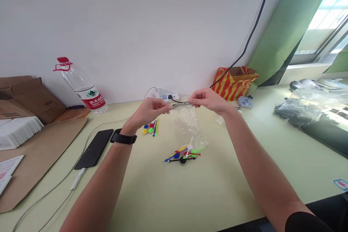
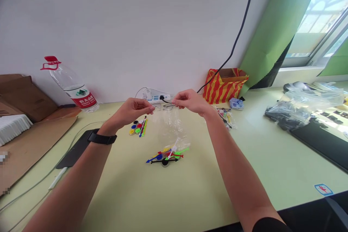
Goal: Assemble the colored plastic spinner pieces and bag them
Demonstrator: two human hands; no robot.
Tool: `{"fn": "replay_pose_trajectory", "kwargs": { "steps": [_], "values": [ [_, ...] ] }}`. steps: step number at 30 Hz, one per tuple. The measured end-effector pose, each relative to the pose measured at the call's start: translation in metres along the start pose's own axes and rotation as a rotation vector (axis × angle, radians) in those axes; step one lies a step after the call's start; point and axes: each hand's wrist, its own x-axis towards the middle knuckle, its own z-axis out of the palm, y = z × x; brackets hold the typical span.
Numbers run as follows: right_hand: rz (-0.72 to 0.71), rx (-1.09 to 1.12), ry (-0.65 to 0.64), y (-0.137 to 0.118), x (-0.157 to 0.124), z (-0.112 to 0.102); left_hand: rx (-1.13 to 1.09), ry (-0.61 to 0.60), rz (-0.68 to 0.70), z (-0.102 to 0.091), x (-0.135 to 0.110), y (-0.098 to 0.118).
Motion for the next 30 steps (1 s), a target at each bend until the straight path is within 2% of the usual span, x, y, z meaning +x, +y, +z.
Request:
{"fn": "replay_pose_trajectory", "kwargs": {
  "steps": [4,9,12,14,16,19,22,24,26,27,28,30],
  "values": [
    [-0.019,0.033,0.048,0.002,0.002,-0.001,0.014,0.016,-0.005,-0.001,0.0,0.003],
    [-0.043,0.019,-0.057,-0.002,0.001,0.005,0.041,-0.08,0.028,0.006,-0.005,0.016],
    [-0.066,0.025,-0.058,-0.004,0.0,0.011,0.008,-0.114,0.017,0.015,-0.004,0.018],
    [-0.048,0.026,-0.056,-0.001,-0.001,0.013,-0.046,-0.031,0.028,0.02,-0.001,0.016],
    [0.018,0.021,-0.129,0.004,-0.001,0.013,-0.105,0.124,0.031,0.02,0.003,0.011],
    [0.095,0.056,-0.222,0.011,-0.001,0.01,-0.165,0.314,-0.024,0.01,0.005,0.002],
    [0.057,0.171,-0.14,0.012,0.001,0.004,-0.117,0.322,-0.106,-0.006,0.004,-0.007],
    [0.021,0.236,-0.054,0.01,0.001,0.0,0.013,0.329,-0.132,-0.013,0.001,-0.011],
    [0.0,0.248,0.019,0.005,0.0,-0.002,0.208,0.423,-0.066,-0.014,-0.002,-0.007],
    [-0.005,0.237,0.041,0.002,-0.001,-0.002,0.311,0.494,0.014,-0.011,-0.005,-0.001],
    [-0.007,0.219,0.051,-0.002,-0.002,-0.001,0.377,0.51,0.123,-0.007,-0.007,0.007],
    [-0.01,0.183,0.044,-0.01,-0.006,0.003,0.438,0.359,0.332,0.006,-0.014,0.028]
  ]
}}
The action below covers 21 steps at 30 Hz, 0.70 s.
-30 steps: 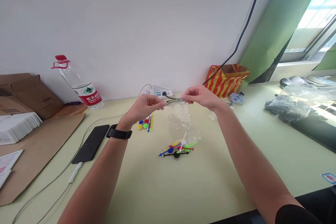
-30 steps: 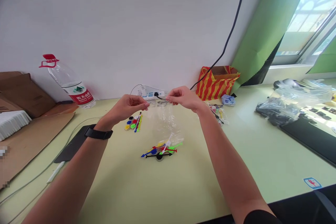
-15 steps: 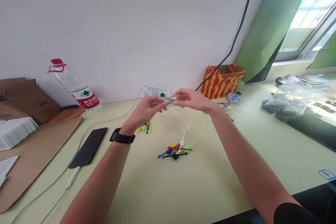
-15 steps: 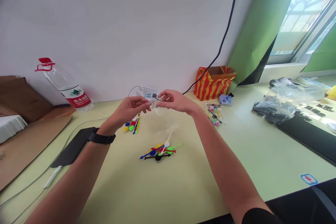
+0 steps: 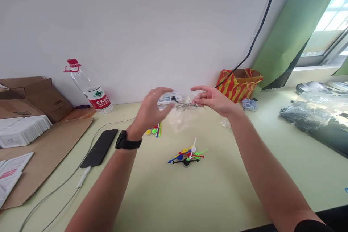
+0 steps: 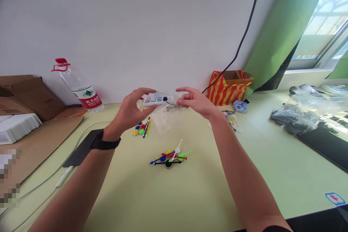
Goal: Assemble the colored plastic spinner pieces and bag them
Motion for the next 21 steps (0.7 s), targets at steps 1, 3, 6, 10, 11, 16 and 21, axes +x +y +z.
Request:
{"fn": "replay_pose_trajectory", "kwargs": {
  "steps": [1,3,6,10,11,16,21],
  "values": [
    [-0.003,-0.018,-0.014,-0.004,-0.002,0.003,-0.009,-0.079,0.104,0.0,-0.001,0.014],
    [-0.01,-0.065,-0.054,-0.013,-0.007,0.009,-0.015,-0.225,0.253,0.001,-0.004,0.039],
    [-0.029,-0.117,-0.107,-0.025,-0.013,0.016,0.048,-0.29,0.354,0.0,-0.008,0.061],
    [-0.055,-0.106,-0.118,-0.036,-0.019,0.022,0.143,-0.307,0.387,0.001,-0.01,0.066],
    [-0.059,-0.103,-0.123,-0.037,-0.02,0.023,0.157,-0.307,0.389,0.001,-0.01,0.066],
    [-0.15,-0.014,-0.196,-0.026,-0.014,0.015,0.092,-0.227,0.367,0.001,-0.009,0.067],
    [-0.165,0.163,-0.557,0.008,-0.002,-0.001,-0.003,-0.118,0.214,0.0,-0.01,0.066]
  ]
}}
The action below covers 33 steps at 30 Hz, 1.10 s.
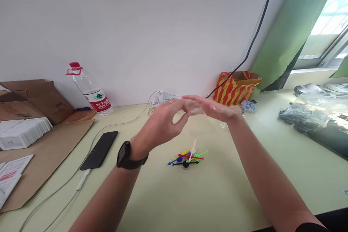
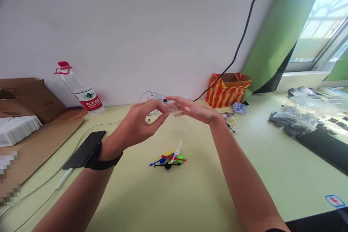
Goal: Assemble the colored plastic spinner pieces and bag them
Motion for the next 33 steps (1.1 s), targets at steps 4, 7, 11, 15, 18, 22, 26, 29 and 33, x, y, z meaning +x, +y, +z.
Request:
{"fn": "replay_pose_trajectory", "kwargs": {
  "steps": [4,7,11,15,18,22,26,29,33],
  "values": [
    [0.031,0.087,-0.236,0.019,0.003,-0.002,-0.067,0.028,-0.073,0.003,0.0,-0.003],
    [0.011,0.117,-0.275,0.025,0.005,-0.001,-0.142,0.034,-0.094,0.001,0.001,-0.003],
    [0.001,0.049,-0.288,0.022,0.003,-0.004,-0.272,-0.136,-0.047,-0.01,0.004,0.003],
    [0.071,-0.098,-0.383,0.011,0.005,-0.002,-0.327,-0.411,-0.01,-0.02,0.005,0.004],
    [0.114,-0.192,-0.394,0.005,0.006,0.002,-0.294,-0.509,-0.031,-0.021,0.002,-0.002],
    [0.165,-0.215,-0.367,0.005,0.002,0.001,-0.209,-0.544,-0.087,-0.018,-0.004,-0.012],
    [0.237,-0.233,-0.304,0.008,-0.008,-0.007,-0.196,-0.525,-0.13,-0.02,-0.005,-0.023],
    [0.324,-0.246,-0.177,0.008,-0.016,-0.016,-0.179,-0.46,-0.199,-0.025,-0.004,-0.034],
    [0.344,-0.268,0.057,0.01,-0.02,-0.027,-0.326,-0.36,-0.365,-0.03,-0.004,-0.052]
  ]
}}
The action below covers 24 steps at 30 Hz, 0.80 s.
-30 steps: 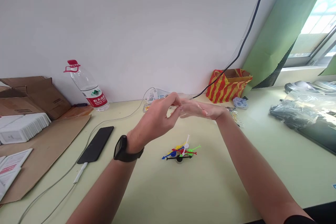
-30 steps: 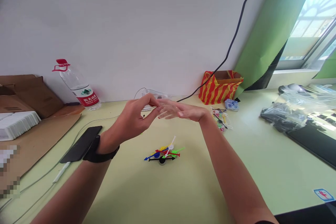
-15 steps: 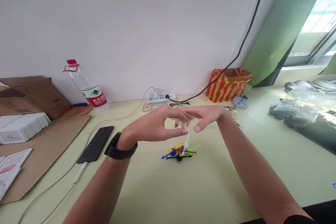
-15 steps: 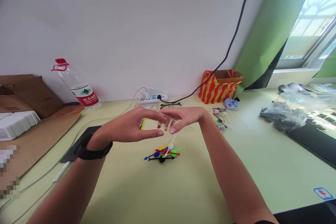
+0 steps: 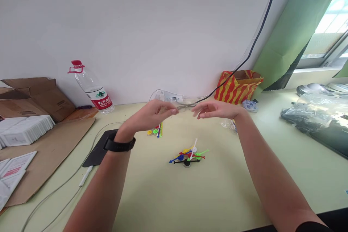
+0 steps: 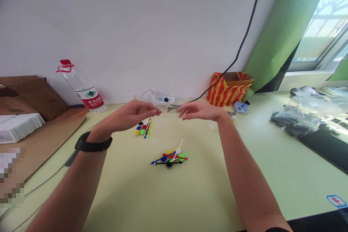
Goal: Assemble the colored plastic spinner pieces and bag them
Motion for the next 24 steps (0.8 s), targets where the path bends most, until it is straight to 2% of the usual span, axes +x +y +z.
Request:
{"fn": "replay_pose_trajectory", "kwargs": {
  "steps": [3,7,15,24],
  "values": [
    [0.008,-0.001,0.148,0.002,0.003,-0.001,-0.33,0.038,-0.042,-0.001,0.003,-0.012],
    [0.026,-0.031,0.173,0.0,0.01,0.005,-0.588,0.1,-0.092,0.001,0.006,-0.022],
    [0.02,-0.026,0.202,-0.003,0.013,0.009,-0.726,0.103,-0.137,0.003,0.01,-0.033],
    [0.02,0.004,0.09,-0.008,0.01,0.009,-0.748,0.104,-0.132,0.001,0.009,-0.035]
  ]
}}
